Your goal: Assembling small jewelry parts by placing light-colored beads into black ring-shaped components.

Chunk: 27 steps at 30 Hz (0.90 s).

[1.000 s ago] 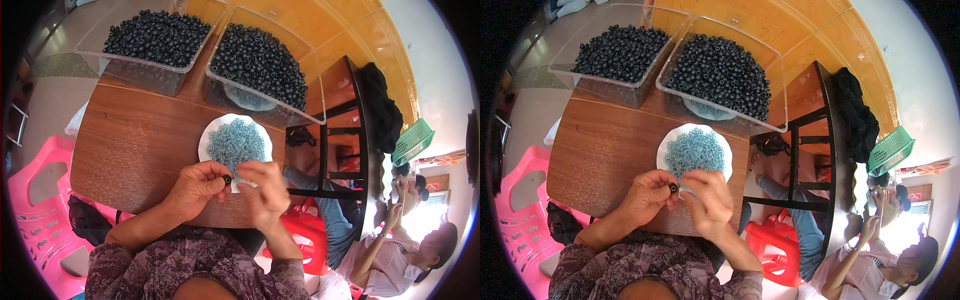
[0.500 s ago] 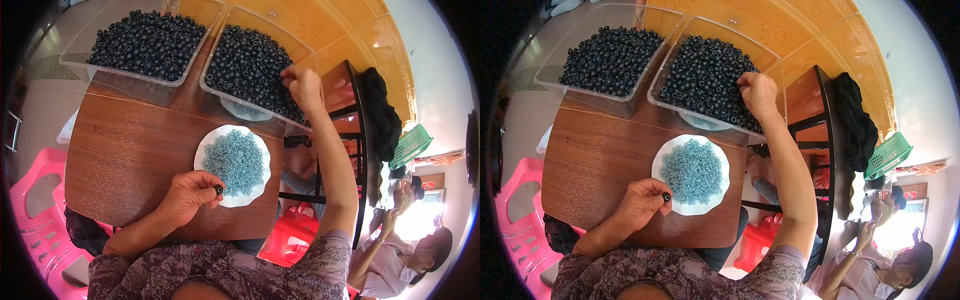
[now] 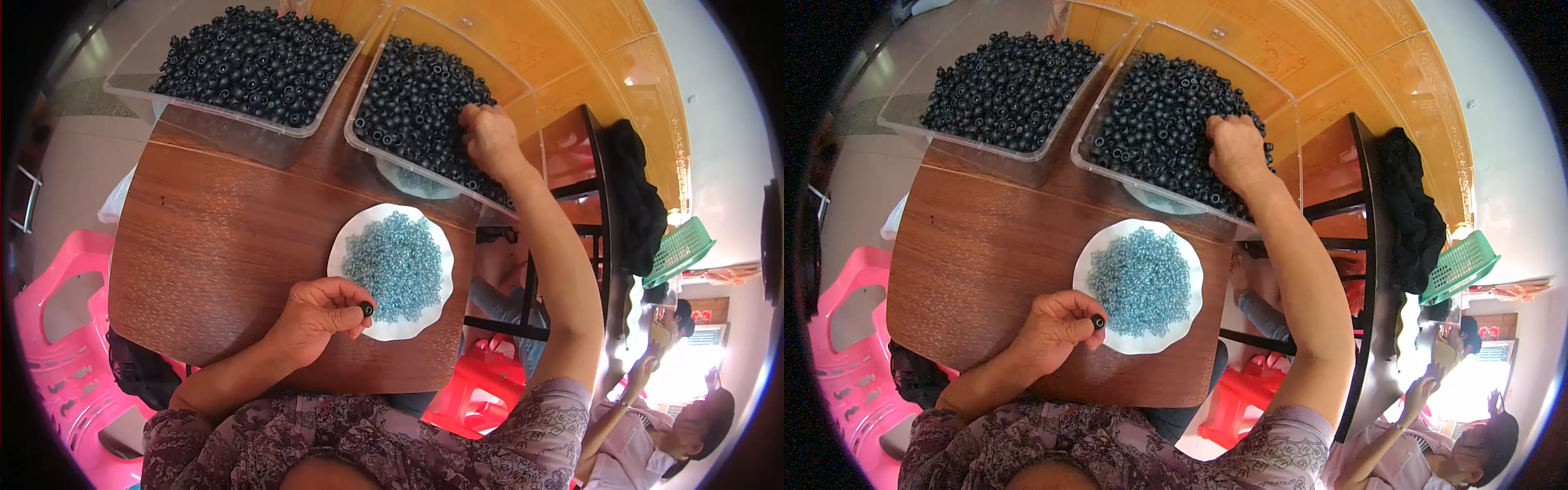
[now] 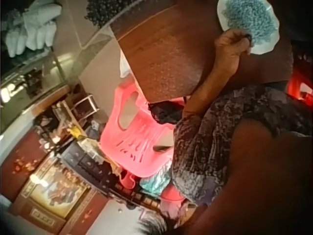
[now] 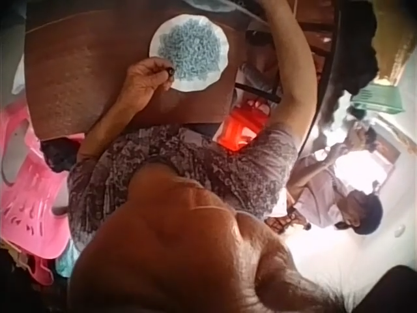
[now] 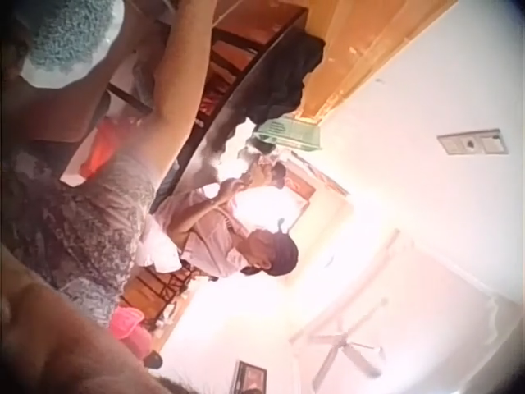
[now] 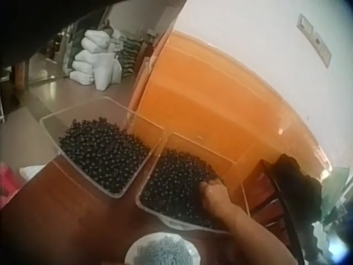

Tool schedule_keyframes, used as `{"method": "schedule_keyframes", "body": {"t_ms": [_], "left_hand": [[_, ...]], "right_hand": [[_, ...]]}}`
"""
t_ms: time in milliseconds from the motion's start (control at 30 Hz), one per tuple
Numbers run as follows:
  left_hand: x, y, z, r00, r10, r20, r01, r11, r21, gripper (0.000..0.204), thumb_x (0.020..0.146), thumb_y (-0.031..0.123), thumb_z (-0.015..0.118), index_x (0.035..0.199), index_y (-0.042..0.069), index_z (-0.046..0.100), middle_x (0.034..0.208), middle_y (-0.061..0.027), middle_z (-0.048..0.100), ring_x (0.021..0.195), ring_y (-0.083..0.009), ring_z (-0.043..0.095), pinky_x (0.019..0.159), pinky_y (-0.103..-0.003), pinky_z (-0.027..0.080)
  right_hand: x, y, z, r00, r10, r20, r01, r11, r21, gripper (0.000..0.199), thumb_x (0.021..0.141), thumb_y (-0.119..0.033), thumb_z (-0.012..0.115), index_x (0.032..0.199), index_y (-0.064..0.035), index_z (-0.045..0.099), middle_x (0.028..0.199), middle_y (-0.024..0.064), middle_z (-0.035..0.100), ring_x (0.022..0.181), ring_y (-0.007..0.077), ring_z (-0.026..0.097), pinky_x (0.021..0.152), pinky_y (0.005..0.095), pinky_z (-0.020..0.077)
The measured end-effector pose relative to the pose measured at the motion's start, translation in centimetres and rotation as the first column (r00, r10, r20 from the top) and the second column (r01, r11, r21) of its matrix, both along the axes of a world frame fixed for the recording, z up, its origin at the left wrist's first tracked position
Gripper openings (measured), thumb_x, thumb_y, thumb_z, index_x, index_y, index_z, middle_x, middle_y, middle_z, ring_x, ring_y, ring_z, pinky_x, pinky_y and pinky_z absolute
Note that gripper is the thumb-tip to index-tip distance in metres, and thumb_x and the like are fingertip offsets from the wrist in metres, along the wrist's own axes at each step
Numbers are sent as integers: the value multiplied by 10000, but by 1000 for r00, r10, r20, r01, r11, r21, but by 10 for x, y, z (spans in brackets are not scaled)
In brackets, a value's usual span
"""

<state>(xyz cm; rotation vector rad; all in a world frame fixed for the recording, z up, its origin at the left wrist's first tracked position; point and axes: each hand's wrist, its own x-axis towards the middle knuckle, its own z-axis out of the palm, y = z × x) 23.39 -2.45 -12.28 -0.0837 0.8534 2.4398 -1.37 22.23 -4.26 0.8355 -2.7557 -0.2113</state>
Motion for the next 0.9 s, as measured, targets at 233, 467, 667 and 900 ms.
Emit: {"method": "schedule_keyframes", "body": {"t_ms": [233, 467, 667, 900], "left_hand": [[-8, 2, 1, 997, 29, -77, -34, 997, -64, 135, 831, -12, 594, 959, -55, 607, 795, -83, 617, 659, -124, 568, 634, -247, 461], [2, 6, 9, 995, 35, -89, -30, 997, 66, 145, 835, -8, 603, 976, -41, 612, 814, -89, 630, 661, -114, 570, 636, -235, 472], [24, 8, 23, 997, -13, -76, 15, 999, 28, 152, 836, 42, 628, 971, -27, 618, 786, -79, 637, 654, -105, 564, 617, -228, 461], [39, 12, 27, 999, -31, -36, 34, 996, 81, 153, 834, 50, 634, 966, -25, 616, 781, -73, 636, 647, -106, 559, 611, -229, 455]], "right_hand": [[66, -25, 48, 950, 114, 292, 164, 614, -772, 79, 750, 22, 619, 809, -8, 663, 692, 16, 619, 671, 83, 539, 627, 220, 437], [202, -62, 48, 871, 179, 457, 350, 425, -835, 125, 731, 28, 690, 848, -15, 683, 767, 28, 639, 736, 82, 573, 663, 211, 446], [267, -63, 11, 789, 364, 494, 465, 170, -869, 177, 682, 116, 683, 833, 30, 652, 856, 86, 631, 805, 157, 575, 724, 255, 446], [291, -61, -2, 855, 344, 387, 343, 183, -921, 186, 666, 114, 686, 824, 24, 648, 856, 84, 611, 801, 164, 572, 720, 261, 454]]}}
